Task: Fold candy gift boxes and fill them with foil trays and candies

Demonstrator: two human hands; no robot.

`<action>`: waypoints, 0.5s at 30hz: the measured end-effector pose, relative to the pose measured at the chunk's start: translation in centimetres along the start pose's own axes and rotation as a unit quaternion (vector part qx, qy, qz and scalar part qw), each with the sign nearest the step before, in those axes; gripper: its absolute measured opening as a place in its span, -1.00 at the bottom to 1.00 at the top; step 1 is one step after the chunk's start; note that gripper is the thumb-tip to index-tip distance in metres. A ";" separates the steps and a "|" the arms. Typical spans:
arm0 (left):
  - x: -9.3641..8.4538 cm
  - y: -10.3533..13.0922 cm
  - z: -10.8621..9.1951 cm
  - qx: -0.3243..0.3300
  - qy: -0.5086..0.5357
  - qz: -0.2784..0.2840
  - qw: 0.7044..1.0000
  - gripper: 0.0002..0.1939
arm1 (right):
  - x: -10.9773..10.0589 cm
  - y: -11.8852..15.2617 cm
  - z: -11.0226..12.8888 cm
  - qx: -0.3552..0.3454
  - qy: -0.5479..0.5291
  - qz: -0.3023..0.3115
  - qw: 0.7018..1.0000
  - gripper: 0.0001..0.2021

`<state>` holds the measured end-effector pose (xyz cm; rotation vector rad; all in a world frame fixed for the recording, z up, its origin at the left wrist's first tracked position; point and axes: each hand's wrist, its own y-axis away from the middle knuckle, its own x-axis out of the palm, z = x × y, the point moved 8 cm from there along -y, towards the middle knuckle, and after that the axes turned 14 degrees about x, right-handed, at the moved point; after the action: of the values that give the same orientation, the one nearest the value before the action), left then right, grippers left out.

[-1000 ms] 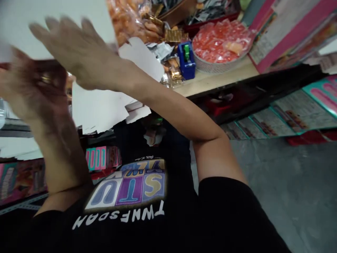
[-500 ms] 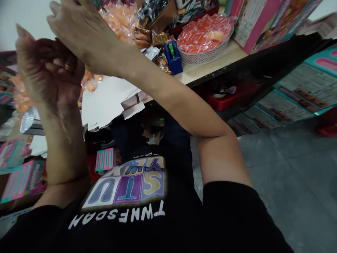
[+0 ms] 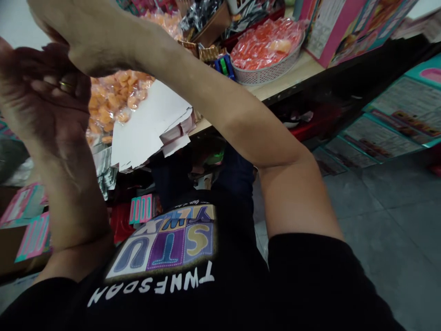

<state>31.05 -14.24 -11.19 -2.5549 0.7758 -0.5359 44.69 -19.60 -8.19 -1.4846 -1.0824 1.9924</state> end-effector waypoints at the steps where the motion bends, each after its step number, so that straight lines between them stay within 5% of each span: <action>1: -0.5 -0.1 0.1 0.004 -0.018 -0.011 1.000 -0.47 | 0.4 0.3 0.3 0.047 0.031 0.062 0.996 -0.71; 4: -1.5 -0.1 0.9 0.030 -0.067 -0.018 0.997 -0.57 | 0.5 1.8 0.8 0.149 0.055 0.159 0.974 -0.69; 8: -1.5 0.1 3.2 0.001 -0.062 -0.006 0.998 -0.67 | 0.9 3.1 -0.1 0.189 0.040 0.169 0.966 -0.67; 15: 0.7 0.5 5.7 -0.049 0.028 -0.016 0.998 -0.50 | 1.5 4.8 -2.2 0.252 -0.001 0.198 0.947 -0.65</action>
<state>34.03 -13.48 -16.04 -2.6557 0.8011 -0.5948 46.79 -20.74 -13.16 -1.4848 -0.2327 2.3023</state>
